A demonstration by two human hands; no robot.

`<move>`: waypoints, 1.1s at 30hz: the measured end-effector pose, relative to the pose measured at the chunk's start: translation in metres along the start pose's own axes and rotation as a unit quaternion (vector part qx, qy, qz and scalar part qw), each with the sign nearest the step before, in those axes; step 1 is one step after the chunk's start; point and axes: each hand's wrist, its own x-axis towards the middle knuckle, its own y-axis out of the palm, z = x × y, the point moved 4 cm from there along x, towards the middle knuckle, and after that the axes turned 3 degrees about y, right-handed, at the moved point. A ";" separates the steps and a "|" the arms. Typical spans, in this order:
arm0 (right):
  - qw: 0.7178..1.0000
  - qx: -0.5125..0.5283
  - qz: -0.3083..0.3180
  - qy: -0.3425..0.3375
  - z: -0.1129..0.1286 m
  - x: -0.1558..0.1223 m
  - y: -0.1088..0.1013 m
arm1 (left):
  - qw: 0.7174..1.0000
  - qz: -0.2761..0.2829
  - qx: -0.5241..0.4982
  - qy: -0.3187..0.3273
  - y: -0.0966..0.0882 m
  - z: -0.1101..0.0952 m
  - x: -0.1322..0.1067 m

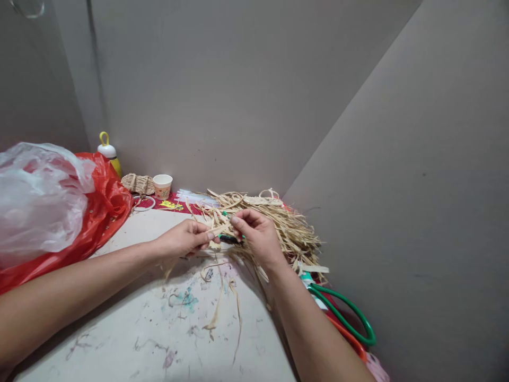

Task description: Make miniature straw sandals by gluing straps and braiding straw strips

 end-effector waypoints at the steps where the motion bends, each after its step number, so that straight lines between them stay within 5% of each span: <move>1: 0.999 0.010 -0.029 -0.012 0.001 0.002 -0.005 | 0.999 -0.008 0.033 0.013 -0.006 -0.001 0.001; 4: 0.987 0.033 -0.153 -0.046 -0.001 0.008 -0.029 | 0.986 -0.067 0.142 0.048 -0.030 -0.002 0.008; 6: 0.962 0.048 -0.263 -0.063 -0.003 0.011 -0.047 | 0.956 -0.199 0.193 0.093 -0.051 -0.006 0.010; 8: 0.926 0.062 -0.361 -0.085 -0.002 0.010 -0.062 | 0.893 -0.358 0.215 0.167 -0.063 -0.015 0.003; 10: 0.901 0.066 -0.414 -0.114 0.003 0.007 -0.066 | 0.860 -0.410 0.201 0.228 -0.057 -0.022 -0.006; 12: 0.893 0.054 -0.422 -0.145 0.011 0.000 -0.056 | 0.907 -0.324 0.139 0.230 -0.033 -0.024 -0.010; 14: 0.900 0.026 -0.401 -0.168 0.019 -0.010 -0.037 | 0.975 -0.171 0.037 0.138 -0.001 -0.017 -0.011; 16: 0.913 -0.023 -0.364 -0.182 0.022 -0.022 -0.013 | 0.990 -0.099 -0.087 0.058 0.024 -0.009 -0.015; 19: 0.930 -0.104 -0.267 -0.228 0.021 -0.038 0.021 | 0.969 -0.105 -0.216 0.048 0.030 -0.008 -0.015; 24: 0.924 -0.182 -0.105 -0.321 0.016 -0.049 0.047 | 0.934 -0.172 -0.303 0.081 0.001 -0.015 -0.009; 28: 0.949 -0.164 -0.057 -0.264 0.007 -0.044 0.045 | 0.938 -0.179 -0.285 0.077 -0.010 -0.017 -0.005; 33: 0.985 -0.032 -0.113 -0.124 -0.001 -0.033 0.034 | 0.973 -0.128 -0.179 0.073 -0.010 -0.008 -0.001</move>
